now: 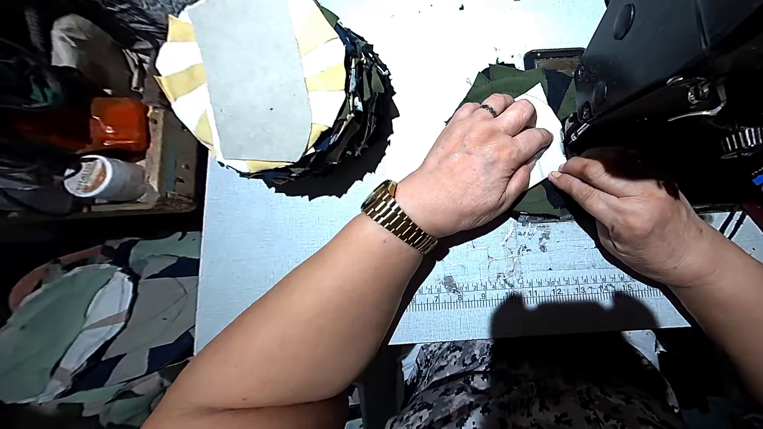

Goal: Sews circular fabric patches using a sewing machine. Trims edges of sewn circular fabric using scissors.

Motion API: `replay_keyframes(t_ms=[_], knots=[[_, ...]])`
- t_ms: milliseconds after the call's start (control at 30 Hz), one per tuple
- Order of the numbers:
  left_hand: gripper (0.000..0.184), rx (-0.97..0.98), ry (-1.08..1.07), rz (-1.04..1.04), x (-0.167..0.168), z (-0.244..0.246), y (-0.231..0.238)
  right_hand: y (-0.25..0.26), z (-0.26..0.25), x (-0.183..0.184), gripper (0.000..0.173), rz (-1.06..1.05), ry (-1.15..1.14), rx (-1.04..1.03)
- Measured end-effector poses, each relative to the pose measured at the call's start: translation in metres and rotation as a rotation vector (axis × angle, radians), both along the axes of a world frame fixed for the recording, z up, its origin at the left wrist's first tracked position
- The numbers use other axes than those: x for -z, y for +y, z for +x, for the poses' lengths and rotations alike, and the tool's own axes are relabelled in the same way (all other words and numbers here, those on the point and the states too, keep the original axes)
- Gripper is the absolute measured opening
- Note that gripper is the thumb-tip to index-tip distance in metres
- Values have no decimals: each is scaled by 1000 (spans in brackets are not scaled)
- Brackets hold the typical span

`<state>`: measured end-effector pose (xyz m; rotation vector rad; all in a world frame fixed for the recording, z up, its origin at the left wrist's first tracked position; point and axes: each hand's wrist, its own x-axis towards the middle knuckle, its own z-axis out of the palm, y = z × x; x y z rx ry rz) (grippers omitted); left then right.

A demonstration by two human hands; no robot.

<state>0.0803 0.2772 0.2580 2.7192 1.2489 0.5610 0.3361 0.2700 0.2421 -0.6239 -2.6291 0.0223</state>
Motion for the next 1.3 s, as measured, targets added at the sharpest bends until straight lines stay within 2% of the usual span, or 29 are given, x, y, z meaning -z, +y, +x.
replay_keyframes(t_ms=[200, 333, 433, 500, 600, 733, 933, 1067, 1300], knots=[[39, 21, 13, -11, -4, -3, 1, 1, 3, -2, 37, -27, 10, 18], [37, 1, 48, -12, -8, -2, -1, 5, 6, -5, 30, -54, 47, 42], [37, 2, 58, -7, -8, -3, -2, 5, 8, -3, 25, -6, 138, 34], [36, 6, 57, 2, -8, -4, -2, 2, 6, -2, 29, 21, 186, 20], [35, 12, 61, 2, -8, -5, -1, 0, -1, -2, 38, -15, 115, -32], [36, 29, 58, -7, -8, -8, 2, -1, -5, 3, 35, -36, 30, -88], [37, 76, -87, -5, -3, -14, 9, -2, -7, 2, 33, -15, 18, -99], [38, 82, -62, -72, 0, -15, 11, -2, -5, 1, 33, -35, 34, -93], [38, 20, 31, -40, -9, -12, 2, 2, 4, -3, 32, -80, 60, -38]])
